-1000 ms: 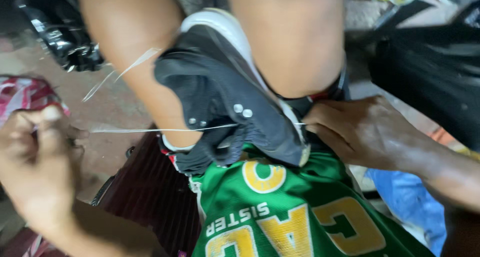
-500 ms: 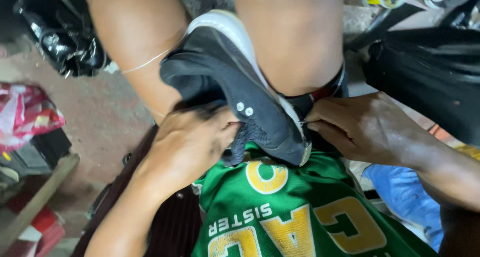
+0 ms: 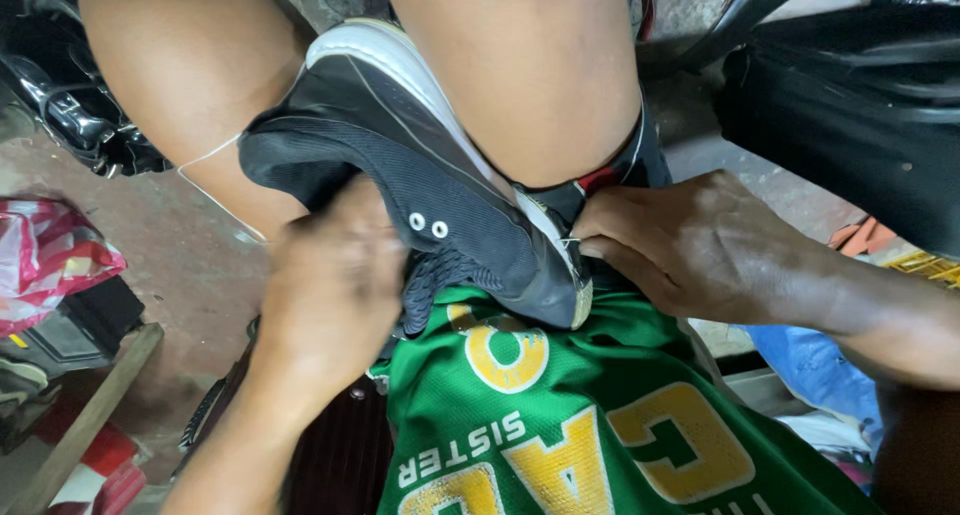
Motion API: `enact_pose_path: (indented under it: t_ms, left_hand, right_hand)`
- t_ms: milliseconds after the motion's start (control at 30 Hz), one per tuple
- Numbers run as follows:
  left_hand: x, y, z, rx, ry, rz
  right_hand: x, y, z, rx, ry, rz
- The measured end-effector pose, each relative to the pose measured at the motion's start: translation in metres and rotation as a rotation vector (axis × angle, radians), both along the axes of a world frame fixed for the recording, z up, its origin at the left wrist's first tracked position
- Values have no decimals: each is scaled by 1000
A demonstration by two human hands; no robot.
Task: The person sews a black shoe using a needle and white thread. They repeatedly insert the needle into the shoe's upper and pull the thread through to create stitches along the side.
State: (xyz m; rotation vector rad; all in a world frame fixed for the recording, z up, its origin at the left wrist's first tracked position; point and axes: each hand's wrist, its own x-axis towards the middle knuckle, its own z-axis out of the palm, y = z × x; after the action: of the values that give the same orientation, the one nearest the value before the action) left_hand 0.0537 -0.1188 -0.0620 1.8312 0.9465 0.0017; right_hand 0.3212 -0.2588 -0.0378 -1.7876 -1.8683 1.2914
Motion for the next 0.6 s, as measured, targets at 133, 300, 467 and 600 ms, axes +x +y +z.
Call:
enact_pose_path:
  t_ms: [133,300,467,600]
  left_hand:
    - [19,3,-18,69,109,-360]
    - [24,-2,-48,-11,-77,-320]
    - [12,-11,-74,-140,124,-373]
    - [4,-15,-90,-138,318,-517]
  right_hand:
    - [1,-7,-5,3,-15,23]
    - [3,-15,-11,53,-22,43]
    - [6,-22,-17,165,-14,124]
    - [1,-26,-22,165,-91,123]
